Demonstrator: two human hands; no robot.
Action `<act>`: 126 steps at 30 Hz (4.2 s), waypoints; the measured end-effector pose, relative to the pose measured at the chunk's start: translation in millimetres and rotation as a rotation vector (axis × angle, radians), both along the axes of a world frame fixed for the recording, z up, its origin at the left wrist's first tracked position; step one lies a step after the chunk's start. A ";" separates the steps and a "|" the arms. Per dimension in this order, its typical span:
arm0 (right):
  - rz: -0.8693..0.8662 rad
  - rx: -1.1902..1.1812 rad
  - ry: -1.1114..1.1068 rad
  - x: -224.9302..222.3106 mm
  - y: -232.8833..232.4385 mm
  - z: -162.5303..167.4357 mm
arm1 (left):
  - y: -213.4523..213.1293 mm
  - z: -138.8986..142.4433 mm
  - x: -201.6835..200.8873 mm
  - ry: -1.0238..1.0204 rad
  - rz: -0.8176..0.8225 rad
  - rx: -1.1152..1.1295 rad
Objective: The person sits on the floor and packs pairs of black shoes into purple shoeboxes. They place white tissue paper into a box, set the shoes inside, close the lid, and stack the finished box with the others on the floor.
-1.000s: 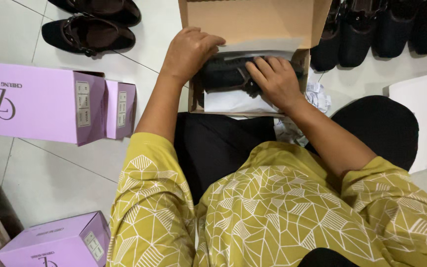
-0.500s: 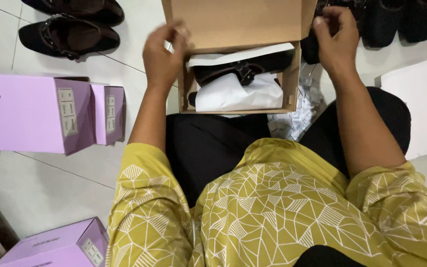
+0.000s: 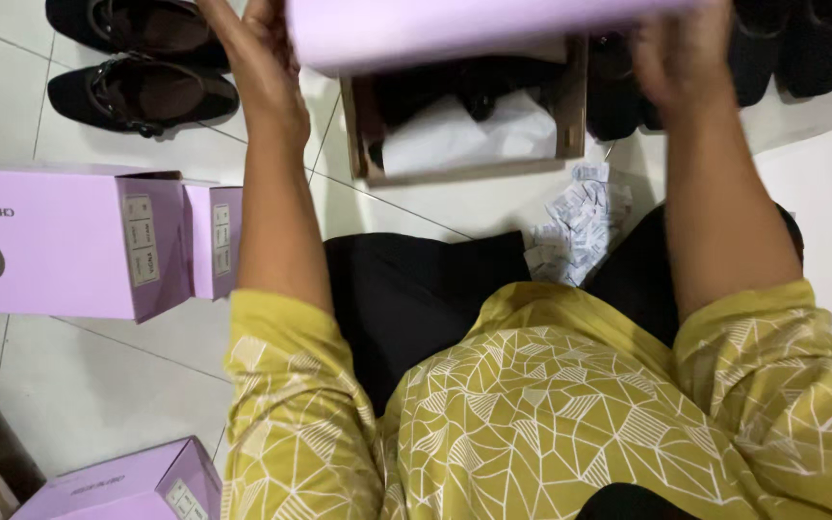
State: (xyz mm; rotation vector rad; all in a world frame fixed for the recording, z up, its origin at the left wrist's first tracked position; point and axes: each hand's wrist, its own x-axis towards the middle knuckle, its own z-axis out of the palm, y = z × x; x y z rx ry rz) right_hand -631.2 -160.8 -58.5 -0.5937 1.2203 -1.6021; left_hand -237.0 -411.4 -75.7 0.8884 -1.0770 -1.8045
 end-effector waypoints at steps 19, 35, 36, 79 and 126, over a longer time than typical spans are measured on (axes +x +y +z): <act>0.112 0.305 0.545 4.9 37.3 15.2 | 34.5 20.6 24.6 -0.518 -0.440 0.019; 0.323 0.163 1.309 -61.4 -3.3 -24.0 | 16.2 57.8 -9.2 -1.095 -0.418 -0.552; 0.298 0.175 1.186 -56.1 0.4 -23.4 | 21.0 56.5 -9.1 -1.098 -0.435 -0.553; 0.008 0.300 0.300 91.7 -1.6 -61.5 | 117.5 53.5 -107.9 -0.711 0.145 -1.221; -0.166 0.453 0.728 105.6 26.3 -77.7 | 150.6 -29.2 -167.3 -0.745 -0.610 -0.008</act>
